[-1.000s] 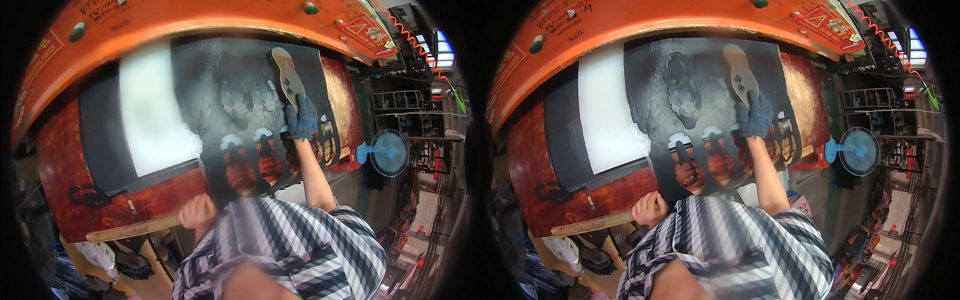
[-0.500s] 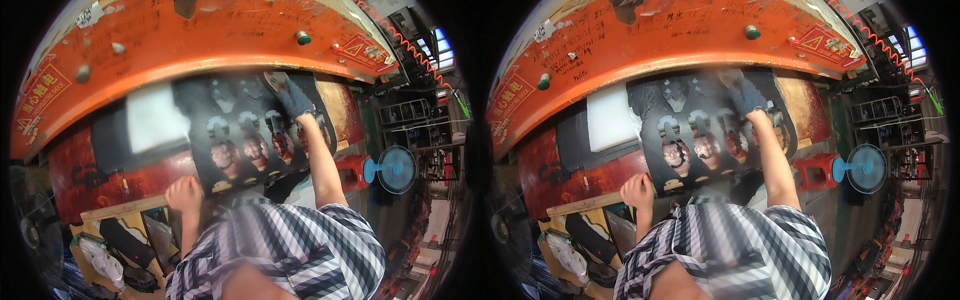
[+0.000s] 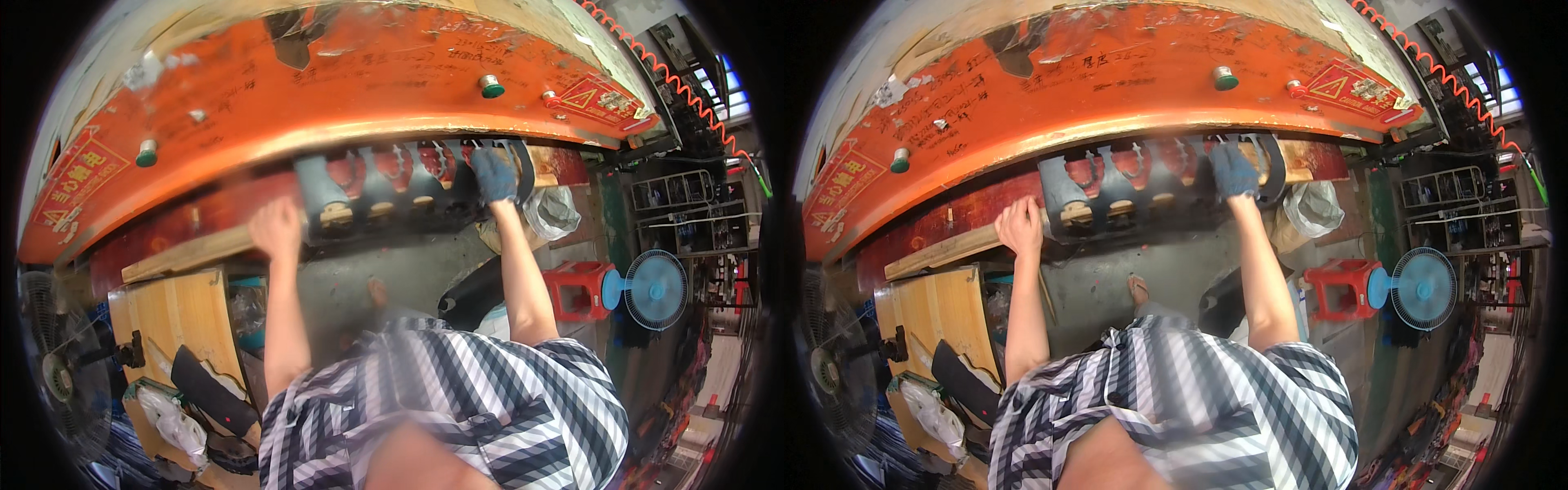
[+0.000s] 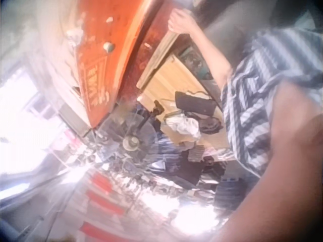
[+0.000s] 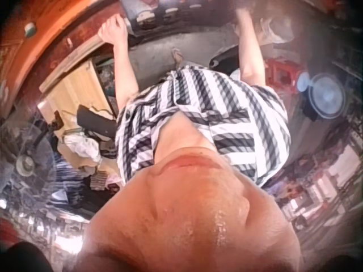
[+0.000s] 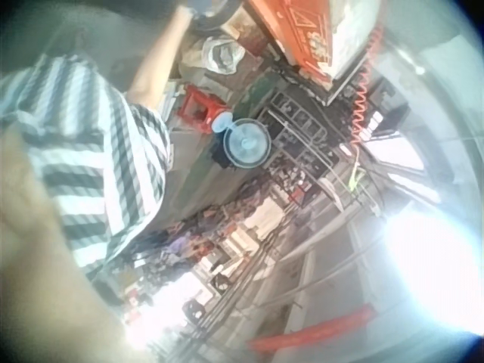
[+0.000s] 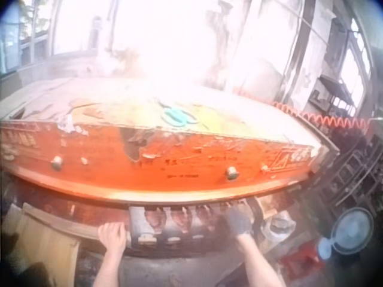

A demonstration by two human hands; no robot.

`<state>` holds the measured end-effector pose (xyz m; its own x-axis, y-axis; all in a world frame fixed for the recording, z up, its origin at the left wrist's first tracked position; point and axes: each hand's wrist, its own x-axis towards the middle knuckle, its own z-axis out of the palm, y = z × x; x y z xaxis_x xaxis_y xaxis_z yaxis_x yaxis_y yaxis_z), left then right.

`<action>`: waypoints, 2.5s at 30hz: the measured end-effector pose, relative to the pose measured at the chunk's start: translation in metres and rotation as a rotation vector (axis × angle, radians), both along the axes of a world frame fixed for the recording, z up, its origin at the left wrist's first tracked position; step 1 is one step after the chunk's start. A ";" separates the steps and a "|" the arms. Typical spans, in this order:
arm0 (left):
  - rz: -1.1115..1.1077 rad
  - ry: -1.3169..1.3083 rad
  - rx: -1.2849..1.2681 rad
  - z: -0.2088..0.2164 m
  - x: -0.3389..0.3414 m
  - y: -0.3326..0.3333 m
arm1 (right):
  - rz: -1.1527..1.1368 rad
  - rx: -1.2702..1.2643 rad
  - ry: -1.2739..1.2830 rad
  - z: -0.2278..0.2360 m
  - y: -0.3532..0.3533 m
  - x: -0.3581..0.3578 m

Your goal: The person repeatedly peels adhesive stickers from a black sheet using both hands, then folds the sheet and places it aside. They repeat the process with a second black sheet, peeling off stickers and folding the sheet.

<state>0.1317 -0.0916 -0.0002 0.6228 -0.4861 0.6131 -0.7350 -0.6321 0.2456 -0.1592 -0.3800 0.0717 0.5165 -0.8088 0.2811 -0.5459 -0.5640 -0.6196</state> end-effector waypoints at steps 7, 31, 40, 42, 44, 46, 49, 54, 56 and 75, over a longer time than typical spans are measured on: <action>0.008 -0.029 0.002 -0.026 0.024 -0.023 | -0.025 -0.389 0.284 -0.049 0.028 0.004; -0.194 0.318 0.176 0.019 -0.036 0.013 | -0.025 -0.044 0.403 -0.005 0.051 -0.039; -0.204 0.228 0.096 0.019 -0.110 0.076 | -0.122 0.202 0.403 0.001 0.088 -0.098; -0.194 0.228 0.090 0.021 -0.125 0.090 | -0.173 0.214 0.390 0.012 0.090 -0.099; -0.154 0.204 0.105 0.024 -0.140 0.101 | -0.205 0.206 0.338 0.021 0.085 -0.091; -0.164 0.146 0.062 0.025 -0.158 0.113 | -0.181 0.114 0.281 0.028 0.072 -0.075; -0.122 0.176 0.097 0.025 -0.177 0.130 | -0.156 -0.003 0.300 0.033 0.047 -0.042; -0.075 0.185 0.044 0.020 -0.208 0.157 | -0.095 0.005 0.510 0.040 0.028 0.001; -0.051 0.214 0.050 0.019 -0.215 0.168 | -0.105 0.025 0.571 0.042 0.038 0.015; -0.346 0.267 0.281 0.073 -0.153 -0.032 | 0.104 -0.034 0.350 0.038 0.133 0.005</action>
<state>-0.0217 -0.1232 0.0727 0.5138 -0.8141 0.2708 -0.8473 -0.4318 0.3093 -0.1540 -0.2473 0.1095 0.6654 -0.7400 0.0982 -0.6602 -0.6448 -0.3853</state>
